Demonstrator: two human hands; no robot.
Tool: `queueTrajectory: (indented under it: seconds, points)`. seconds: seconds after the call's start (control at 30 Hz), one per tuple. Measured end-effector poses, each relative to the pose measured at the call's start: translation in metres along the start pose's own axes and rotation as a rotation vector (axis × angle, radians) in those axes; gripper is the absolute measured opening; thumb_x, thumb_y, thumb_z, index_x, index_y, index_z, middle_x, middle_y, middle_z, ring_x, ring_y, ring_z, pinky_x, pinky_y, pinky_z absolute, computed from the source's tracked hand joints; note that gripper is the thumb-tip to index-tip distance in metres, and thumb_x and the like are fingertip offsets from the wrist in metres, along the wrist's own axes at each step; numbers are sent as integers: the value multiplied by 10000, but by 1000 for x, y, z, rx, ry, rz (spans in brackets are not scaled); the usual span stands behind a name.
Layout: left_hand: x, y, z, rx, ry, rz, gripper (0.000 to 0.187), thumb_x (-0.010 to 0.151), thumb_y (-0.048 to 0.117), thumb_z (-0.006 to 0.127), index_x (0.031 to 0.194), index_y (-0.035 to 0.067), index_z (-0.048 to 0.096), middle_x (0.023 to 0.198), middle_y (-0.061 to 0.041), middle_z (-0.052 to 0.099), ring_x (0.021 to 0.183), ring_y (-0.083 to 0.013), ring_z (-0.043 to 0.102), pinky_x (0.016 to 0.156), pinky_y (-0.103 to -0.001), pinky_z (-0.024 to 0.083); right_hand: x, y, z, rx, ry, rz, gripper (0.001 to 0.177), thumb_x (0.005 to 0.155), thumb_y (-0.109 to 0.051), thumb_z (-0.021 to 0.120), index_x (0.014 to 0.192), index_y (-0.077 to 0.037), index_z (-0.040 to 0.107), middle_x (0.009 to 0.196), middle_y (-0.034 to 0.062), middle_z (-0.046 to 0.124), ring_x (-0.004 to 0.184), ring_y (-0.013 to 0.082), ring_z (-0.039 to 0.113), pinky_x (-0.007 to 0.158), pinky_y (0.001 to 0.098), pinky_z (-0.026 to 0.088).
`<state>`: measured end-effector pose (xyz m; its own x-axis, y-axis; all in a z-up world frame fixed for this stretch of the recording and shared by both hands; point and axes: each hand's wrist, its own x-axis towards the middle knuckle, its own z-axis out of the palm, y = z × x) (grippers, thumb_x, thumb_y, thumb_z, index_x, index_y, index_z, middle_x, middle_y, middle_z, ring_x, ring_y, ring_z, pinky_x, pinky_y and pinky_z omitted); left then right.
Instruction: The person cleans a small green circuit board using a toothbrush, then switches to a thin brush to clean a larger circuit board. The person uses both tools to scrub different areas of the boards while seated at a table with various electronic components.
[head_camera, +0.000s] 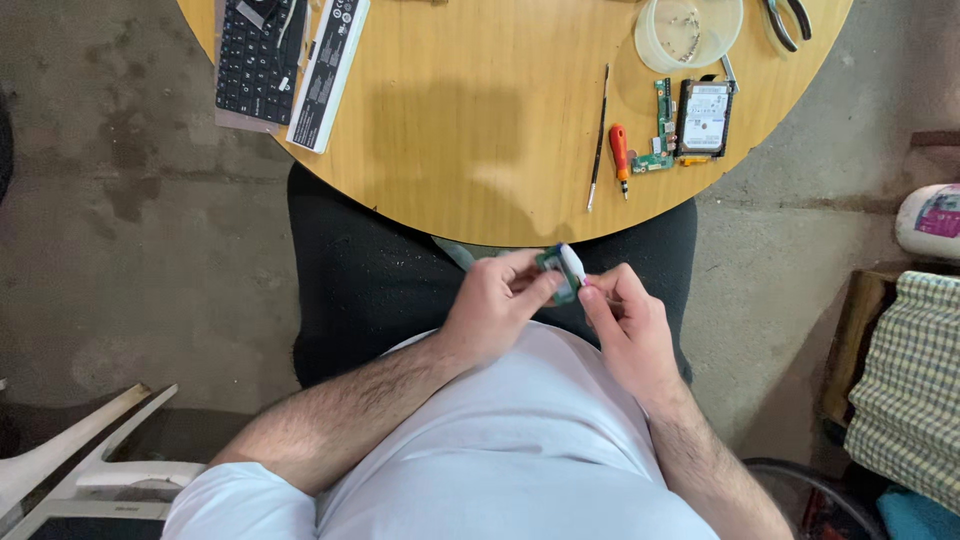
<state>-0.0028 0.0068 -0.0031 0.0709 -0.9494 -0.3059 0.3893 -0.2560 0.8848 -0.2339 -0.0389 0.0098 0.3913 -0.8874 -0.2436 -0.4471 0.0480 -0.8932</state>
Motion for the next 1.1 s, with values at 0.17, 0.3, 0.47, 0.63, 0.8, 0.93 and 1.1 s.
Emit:
queueTrajectory:
  seconds: [0.17,0.3,0.47,0.63,0.8,0.93,1.1]
  points:
    - [4,7,-4,-29,84,45,291,1189,94,798,1340,-154,823,1097,-273,886,1035,-229,862,911,-440,794,-3,3,3,-14,19,-8,79,1204,-80,746,1170,-23,789,669,105,718,585,188,626,595,367,532]
    - [1,2,-4,54,1,39,249,1176,57,786,1329,-135,830,1081,-311,878,1032,-270,877,895,-463,787,-4,15,5,-29,8,4,74,1176,-69,780,1108,-46,799,672,114,757,589,213,663,599,385,539]
    - [-1,-8,-1,33,-3,-2,259,1173,71,799,1325,-135,834,1069,-276,893,1018,-250,899,902,-414,792,10,-4,-2,21,131,23,92,1244,-59,709,1173,-23,755,710,104,708,630,205,616,633,381,510]
    - [4,-8,-2,-29,35,-4,290,1182,60,787,1356,-170,814,1077,-273,885,1020,-222,875,901,-420,798,-3,-11,2,-72,107,13,59,1183,-89,783,1147,-42,783,686,148,741,583,221,632,582,405,510]
    - [5,-6,-3,-17,37,-2,269,1177,57,789,1320,-168,826,1081,-293,894,994,-246,903,888,-427,808,2,-3,0,-25,150,37,89,1238,-73,725,1174,-23,761,694,119,706,585,212,630,615,383,506]
    - [7,-12,-7,-40,68,26,329,1186,107,802,1338,-184,814,1084,-283,894,1014,-252,890,892,-440,808,-8,-17,7,-175,87,-50,49,1170,-108,799,1152,-66,781,854,210,820,611,339,705,610,477,536]
    - [8,-10,-8,-44,77,19,290,1183,87,801,1299,-178,817,1068,-285,889,999,-247,889,890,-457,812,-12,-7,2,-157,92,-13,53,1189,-93,770,1159,-49,766,768,182,784,624,271,666,632,460,535]
